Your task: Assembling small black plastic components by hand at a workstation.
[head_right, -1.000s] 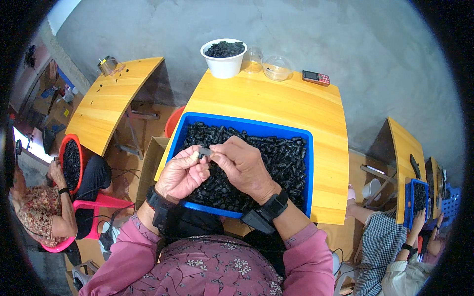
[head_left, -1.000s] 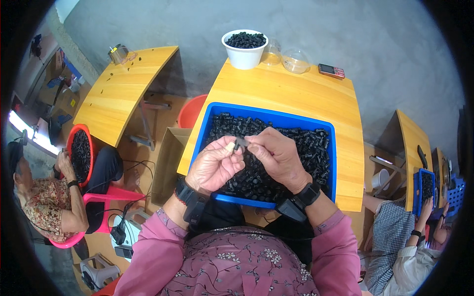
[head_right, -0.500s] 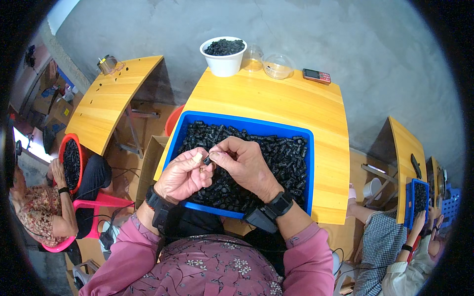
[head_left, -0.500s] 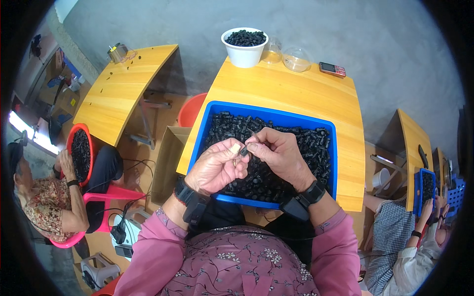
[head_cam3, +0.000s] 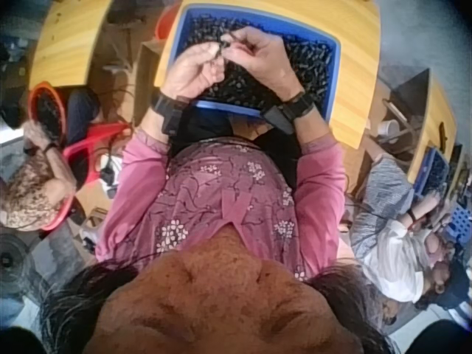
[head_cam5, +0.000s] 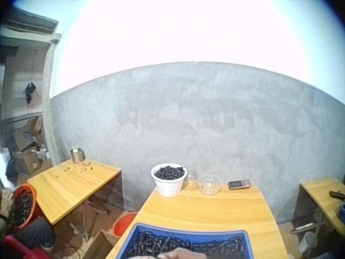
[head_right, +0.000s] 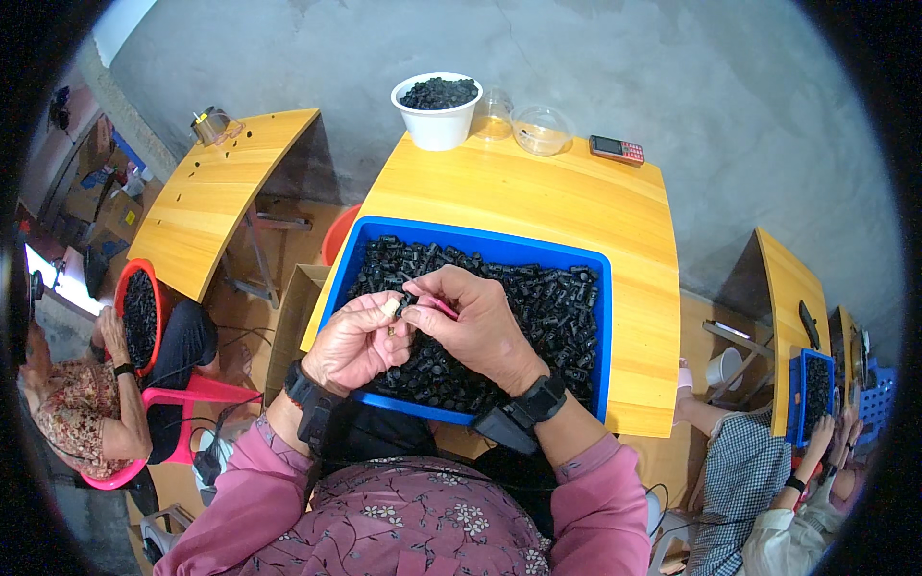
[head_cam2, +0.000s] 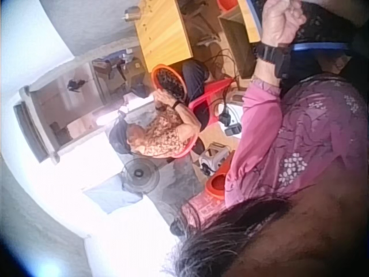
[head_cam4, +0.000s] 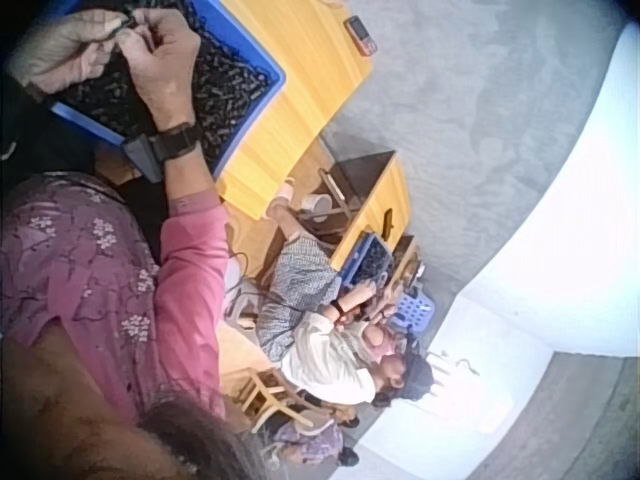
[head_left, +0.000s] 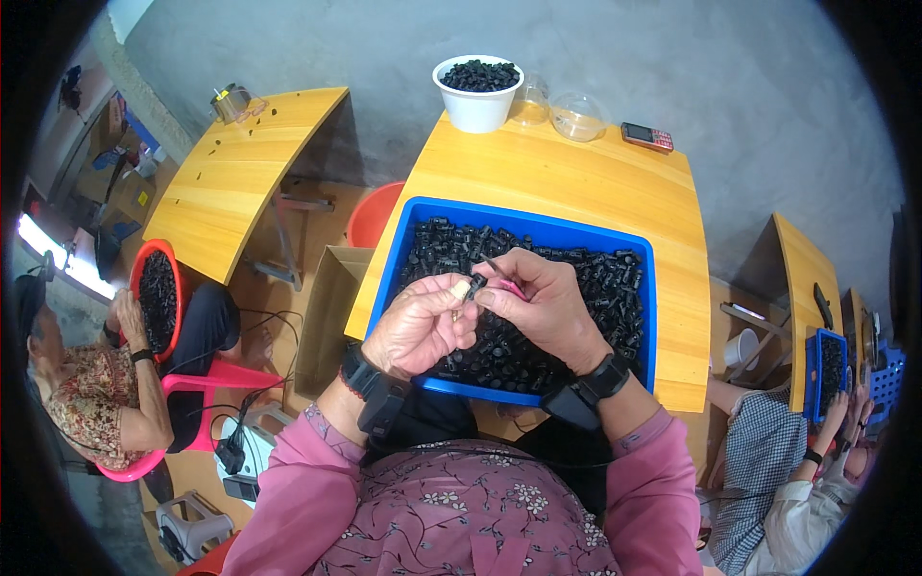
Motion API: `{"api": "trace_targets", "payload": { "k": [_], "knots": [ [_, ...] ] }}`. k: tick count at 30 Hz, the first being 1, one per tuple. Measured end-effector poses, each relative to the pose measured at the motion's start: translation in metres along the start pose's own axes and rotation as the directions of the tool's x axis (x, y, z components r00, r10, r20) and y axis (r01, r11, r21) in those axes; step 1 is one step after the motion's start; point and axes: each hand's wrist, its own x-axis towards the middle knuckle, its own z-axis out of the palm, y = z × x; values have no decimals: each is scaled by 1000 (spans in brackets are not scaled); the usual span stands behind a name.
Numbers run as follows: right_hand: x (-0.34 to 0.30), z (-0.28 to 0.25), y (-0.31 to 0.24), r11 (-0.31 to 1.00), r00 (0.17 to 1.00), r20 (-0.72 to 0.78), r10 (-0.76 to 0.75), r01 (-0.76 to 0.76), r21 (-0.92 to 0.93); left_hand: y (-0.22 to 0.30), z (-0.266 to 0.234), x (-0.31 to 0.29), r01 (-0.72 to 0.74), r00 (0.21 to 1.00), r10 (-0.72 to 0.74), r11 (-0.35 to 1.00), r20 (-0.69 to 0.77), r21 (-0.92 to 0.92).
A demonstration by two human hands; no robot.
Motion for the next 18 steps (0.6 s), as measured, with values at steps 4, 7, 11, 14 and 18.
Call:
{"api": "trace_targets", "payload": {
  "k": [4, 7, 11, 14, 18],
  "knots": [
    [0, 1, 0, 999, 1000, -12, -22, 22, -46, 0, 2, 0, 32, 999, -32, 999, 26, 12],
    [0, 0, 4, 999, 1000, -23, -18, 17, -36, -1, 5, 1, 41, 999, -41, 999, 18, 12],
    [0, -1, 3, 1000, 1000, -2, 30, -30, 5, 0, 8, 0, 57, 998, -57, 998, 21, -15],
    [1, -2, 5, 996, 996, -54, 77, -75, 38, 0, 6, 0, 49, 998, -47, 997, 39, -54],
    [7, -13, 7, 969, 971, -237, -31, -29, -245, -1, 4, 1, -46, 998, 48, 998, 38, -47]
  ]
}}
